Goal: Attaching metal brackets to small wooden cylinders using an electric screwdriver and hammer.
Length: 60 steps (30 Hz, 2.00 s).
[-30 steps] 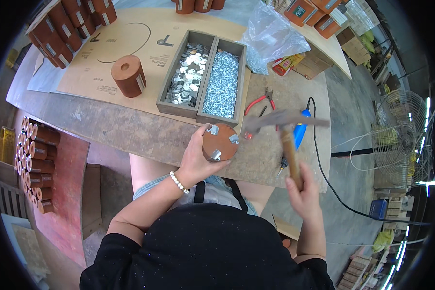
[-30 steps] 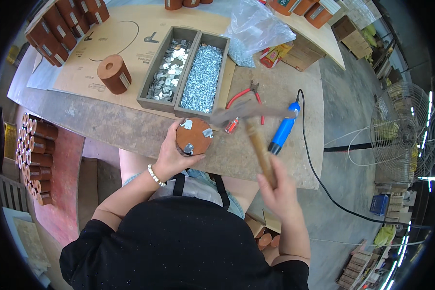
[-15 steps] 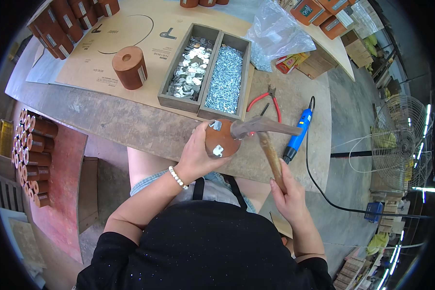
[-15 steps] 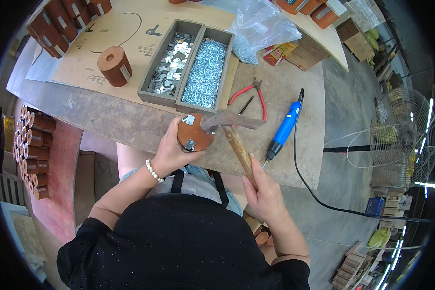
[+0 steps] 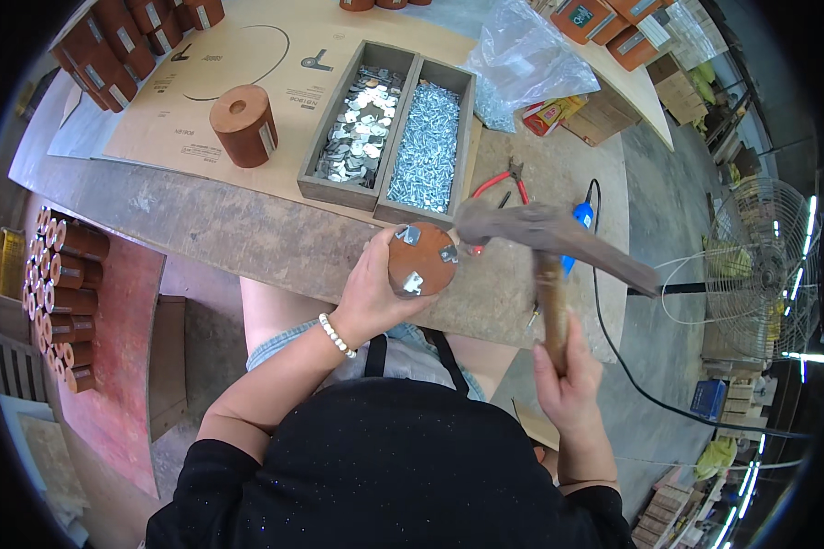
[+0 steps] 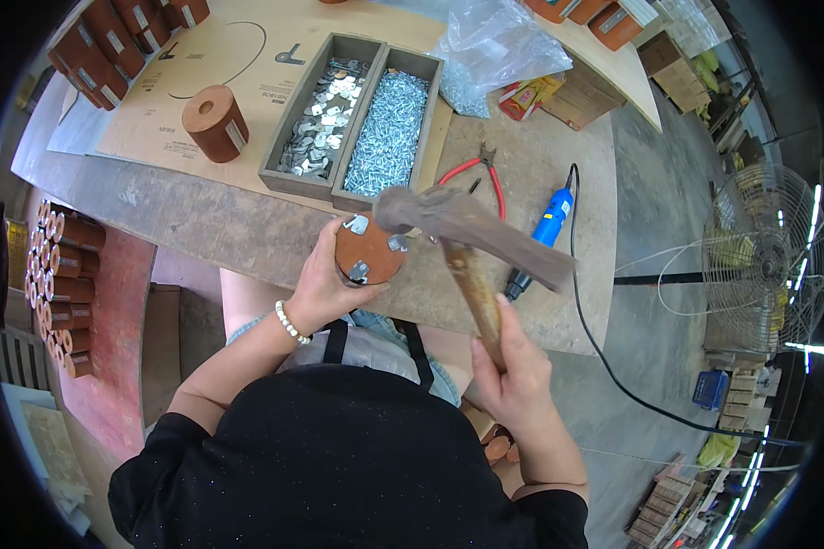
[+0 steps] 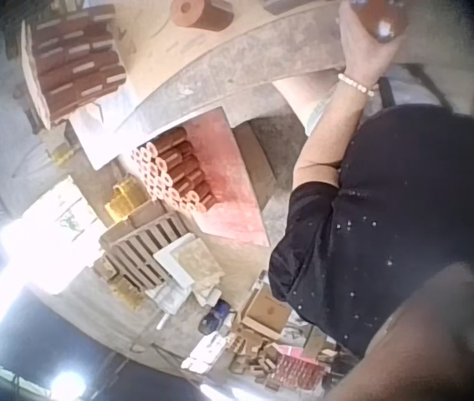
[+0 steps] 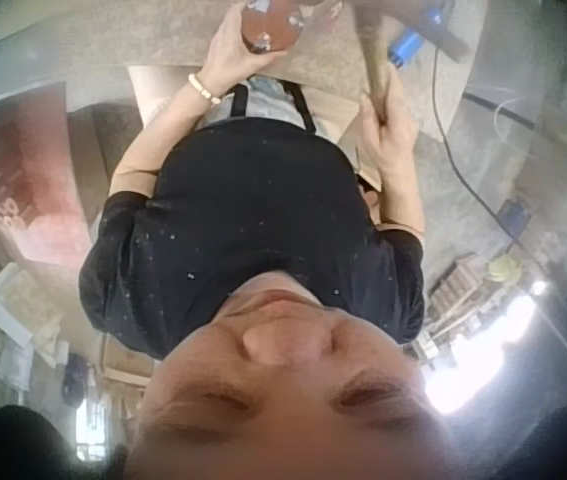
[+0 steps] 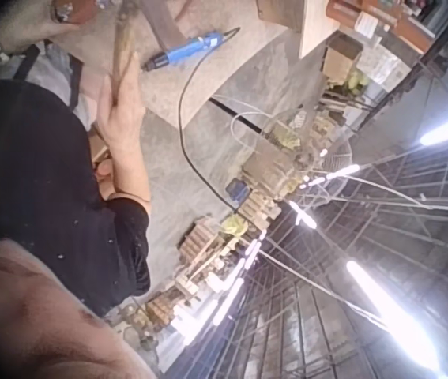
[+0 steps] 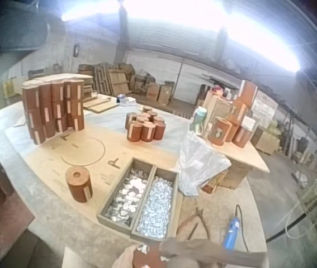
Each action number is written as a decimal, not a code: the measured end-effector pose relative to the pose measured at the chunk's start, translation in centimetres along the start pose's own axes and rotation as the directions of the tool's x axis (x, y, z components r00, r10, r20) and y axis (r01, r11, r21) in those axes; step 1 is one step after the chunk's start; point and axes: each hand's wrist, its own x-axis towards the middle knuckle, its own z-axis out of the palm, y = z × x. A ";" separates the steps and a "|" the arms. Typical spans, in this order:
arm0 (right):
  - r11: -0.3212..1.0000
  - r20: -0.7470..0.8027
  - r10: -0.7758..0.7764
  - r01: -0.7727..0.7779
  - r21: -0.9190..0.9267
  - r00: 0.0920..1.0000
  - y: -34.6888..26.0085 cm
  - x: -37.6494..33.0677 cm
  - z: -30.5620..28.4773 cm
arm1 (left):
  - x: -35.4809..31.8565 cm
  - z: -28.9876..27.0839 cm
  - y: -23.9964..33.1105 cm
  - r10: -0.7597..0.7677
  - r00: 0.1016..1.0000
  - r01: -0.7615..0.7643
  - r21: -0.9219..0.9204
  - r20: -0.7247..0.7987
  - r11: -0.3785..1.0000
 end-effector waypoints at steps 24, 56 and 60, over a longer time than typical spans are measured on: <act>0.993 0.025 0.107 -0.108 0.042 0.994 -0.2 -0.4 1.1 | -0.1 0.0 -0.3 0.004 1.000 -0.004 0.008 -0.003 1.000; 0.657 0.030 0.540 -0.444 0.609 0.841 5.8 4.8 2.3 | 2.1 -3.1 -0.9 0.010 0.986 0.035 -0.270 0.165 0.962; 0.469 0.162 0.602 -0.510 0.721 0.782 12.1 8.8 4.6 | 3.9 -1.9 -0.5 -0.077 0.995 0.090 -0.241 0.063 0.966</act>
